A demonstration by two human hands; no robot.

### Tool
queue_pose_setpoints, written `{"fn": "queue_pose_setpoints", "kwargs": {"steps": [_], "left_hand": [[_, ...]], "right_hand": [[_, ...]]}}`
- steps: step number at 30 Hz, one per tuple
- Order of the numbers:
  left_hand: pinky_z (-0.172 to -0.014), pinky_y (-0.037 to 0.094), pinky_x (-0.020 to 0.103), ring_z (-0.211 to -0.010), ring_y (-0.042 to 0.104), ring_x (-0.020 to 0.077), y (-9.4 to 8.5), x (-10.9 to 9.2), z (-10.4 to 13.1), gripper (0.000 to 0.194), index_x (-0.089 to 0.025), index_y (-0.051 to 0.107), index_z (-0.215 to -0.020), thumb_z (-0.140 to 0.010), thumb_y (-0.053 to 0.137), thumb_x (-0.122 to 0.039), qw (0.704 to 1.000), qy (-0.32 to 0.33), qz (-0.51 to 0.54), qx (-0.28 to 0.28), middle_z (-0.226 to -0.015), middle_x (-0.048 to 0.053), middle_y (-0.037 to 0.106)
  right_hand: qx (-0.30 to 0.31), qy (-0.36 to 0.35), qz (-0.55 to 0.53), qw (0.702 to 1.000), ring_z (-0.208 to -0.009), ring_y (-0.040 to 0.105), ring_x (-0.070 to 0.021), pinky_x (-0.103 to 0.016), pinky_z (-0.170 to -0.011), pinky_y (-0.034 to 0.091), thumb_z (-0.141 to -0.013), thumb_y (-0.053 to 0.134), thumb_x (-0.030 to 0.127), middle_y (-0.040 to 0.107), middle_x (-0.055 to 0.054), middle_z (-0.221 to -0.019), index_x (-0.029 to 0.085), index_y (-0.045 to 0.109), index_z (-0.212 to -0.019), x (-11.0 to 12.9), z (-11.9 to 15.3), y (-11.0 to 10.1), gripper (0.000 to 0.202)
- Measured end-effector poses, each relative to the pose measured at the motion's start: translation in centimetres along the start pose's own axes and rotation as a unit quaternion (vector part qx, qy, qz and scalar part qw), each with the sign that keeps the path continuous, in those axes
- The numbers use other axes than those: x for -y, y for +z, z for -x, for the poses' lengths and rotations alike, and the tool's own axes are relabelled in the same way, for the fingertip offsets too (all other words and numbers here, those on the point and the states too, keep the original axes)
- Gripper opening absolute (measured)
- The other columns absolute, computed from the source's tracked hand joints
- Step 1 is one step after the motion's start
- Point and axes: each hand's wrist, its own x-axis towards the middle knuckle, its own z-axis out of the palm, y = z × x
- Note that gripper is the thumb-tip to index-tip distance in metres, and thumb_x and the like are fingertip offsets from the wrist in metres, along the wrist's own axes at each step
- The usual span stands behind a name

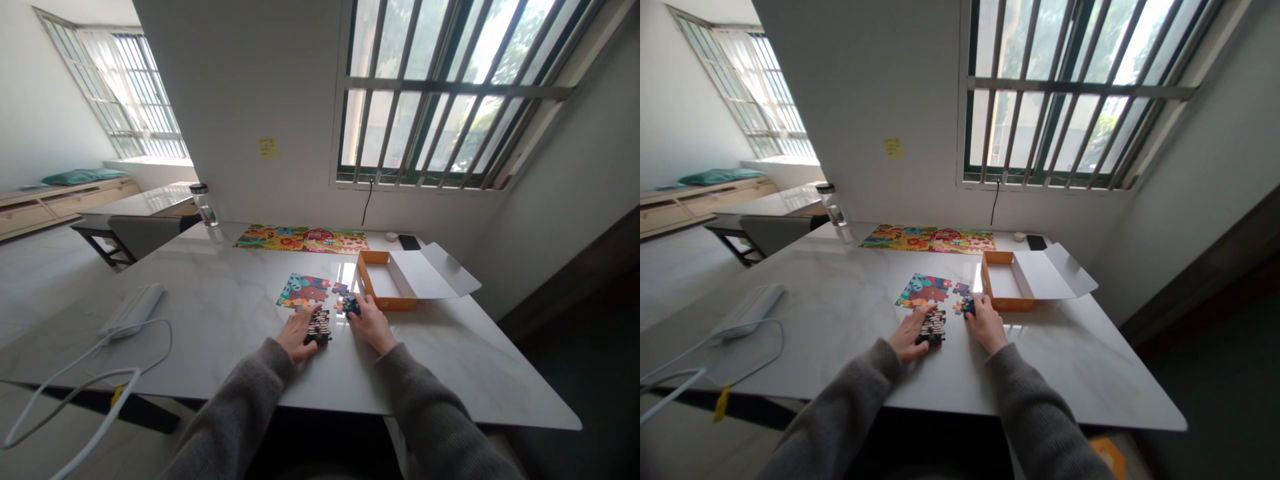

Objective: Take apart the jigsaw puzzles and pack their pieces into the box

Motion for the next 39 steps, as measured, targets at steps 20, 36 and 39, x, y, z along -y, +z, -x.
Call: {"fn": "queue_pose_setpoints", "kwargs": {"steps": [20,36,39], "left_hand": [[-0.111,0.036,0.052,-0.131,0.044,0.0355,-0.4,0.0,0.6,0.095,-0.017,0.02,-0.149,-0.067,0.066,-0.021,0.996,0.023,0.078,-0.035,-0.14,0.017,0.042],[-0.106,0.04,0.049,-0.119,0.051,0.0318,0.0,0.0,0.5,0.087,-0.019,0.029,-0.147,-0.064,0.057,-0.021,0.999,0.014,0.044,-0.009,-0.135,0.013,0.05],[-0.106,0.04,0.049,-0.119,0.052,0.032,0.2,0.2,0.5,0.088,-0.019,0.03,-0.147,-0.063,0.057,-0.021,0.999,0.007,0.045,-0.007,-0.134,0.013,0.051]], "right_hand": [[0.096,-0.224,-0.326,0.913,-0.066,0.054,-0.0112,-0.025,-0.062,0.047,-0.083,0.062,0.02,0.055,0.0,-0.081,0.019,0.059,-0.079,3.9,3.5,0.9,0.005],[-0.053,-0.124,0.019,0.991,-0.114,0.048,-0.0276,-0.04,-0.102,0.037,-0.094,0.047,0.018,0.061,-0.015,-0.119,0.016,0.06,-0.123,2.3,-4.9,2.1,0.032],[-0.045,-0.084,0.057,0.994,-0.113,0.048,-0.0297,-0.04,-0.099,0.036,-0.092,0.054,0.023,0.061,-0.017,-0.118,0.014,0.055,-0.131,2.0,-6.2,2.6,0.04]]}}
